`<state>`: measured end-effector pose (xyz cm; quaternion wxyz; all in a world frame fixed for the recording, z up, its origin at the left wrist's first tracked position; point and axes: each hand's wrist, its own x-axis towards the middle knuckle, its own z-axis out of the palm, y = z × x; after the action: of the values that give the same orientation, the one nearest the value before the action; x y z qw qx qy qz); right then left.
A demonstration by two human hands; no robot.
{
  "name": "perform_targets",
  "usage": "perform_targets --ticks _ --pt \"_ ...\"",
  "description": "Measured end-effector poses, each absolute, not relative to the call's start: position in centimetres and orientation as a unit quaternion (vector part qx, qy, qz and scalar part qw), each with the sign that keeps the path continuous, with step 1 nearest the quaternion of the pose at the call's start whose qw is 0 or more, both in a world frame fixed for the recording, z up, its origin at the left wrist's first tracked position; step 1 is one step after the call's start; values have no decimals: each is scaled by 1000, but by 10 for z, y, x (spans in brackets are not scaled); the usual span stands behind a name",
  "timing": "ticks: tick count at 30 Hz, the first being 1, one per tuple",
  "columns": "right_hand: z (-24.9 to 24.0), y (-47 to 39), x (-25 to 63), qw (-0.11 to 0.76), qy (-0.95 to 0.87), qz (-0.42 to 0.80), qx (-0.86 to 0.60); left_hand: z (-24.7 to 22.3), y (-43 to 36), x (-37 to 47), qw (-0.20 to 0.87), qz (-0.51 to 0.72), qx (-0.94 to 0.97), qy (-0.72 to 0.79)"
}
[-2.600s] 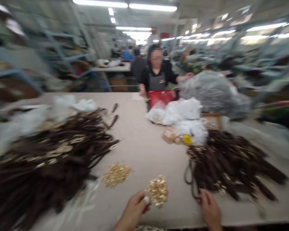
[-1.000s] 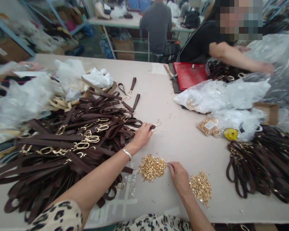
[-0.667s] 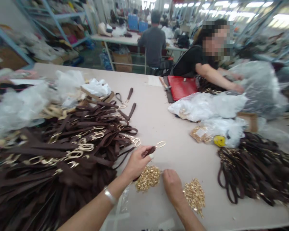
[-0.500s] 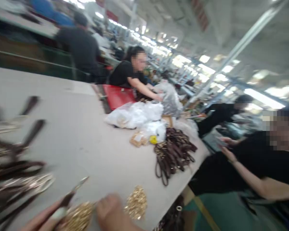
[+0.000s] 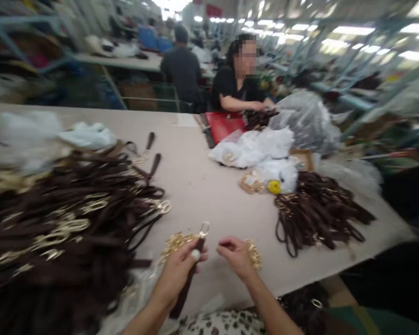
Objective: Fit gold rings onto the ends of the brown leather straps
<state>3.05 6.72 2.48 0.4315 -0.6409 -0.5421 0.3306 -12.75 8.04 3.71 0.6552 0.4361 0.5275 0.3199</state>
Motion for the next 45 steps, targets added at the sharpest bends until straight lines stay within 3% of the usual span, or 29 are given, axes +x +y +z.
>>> perform_targets --ticks 5,11,23,35,45 --pt "18 56 45 452 -484 496 -562 50 55 -137 682 344 380 522" --pt "47 44 44 434 -541 471 -546 53 51 -118 669 341 447 486" --pt "44 37 55 366 -654 392 -533 44 37 -112 667 332 461 482" --pt "38 33 54 334 -603 477 -545 36 27 -127 526 280 635 491" --pt "26 13 36 314 -547 532 -565 26 11 -145 544 190 647 499"
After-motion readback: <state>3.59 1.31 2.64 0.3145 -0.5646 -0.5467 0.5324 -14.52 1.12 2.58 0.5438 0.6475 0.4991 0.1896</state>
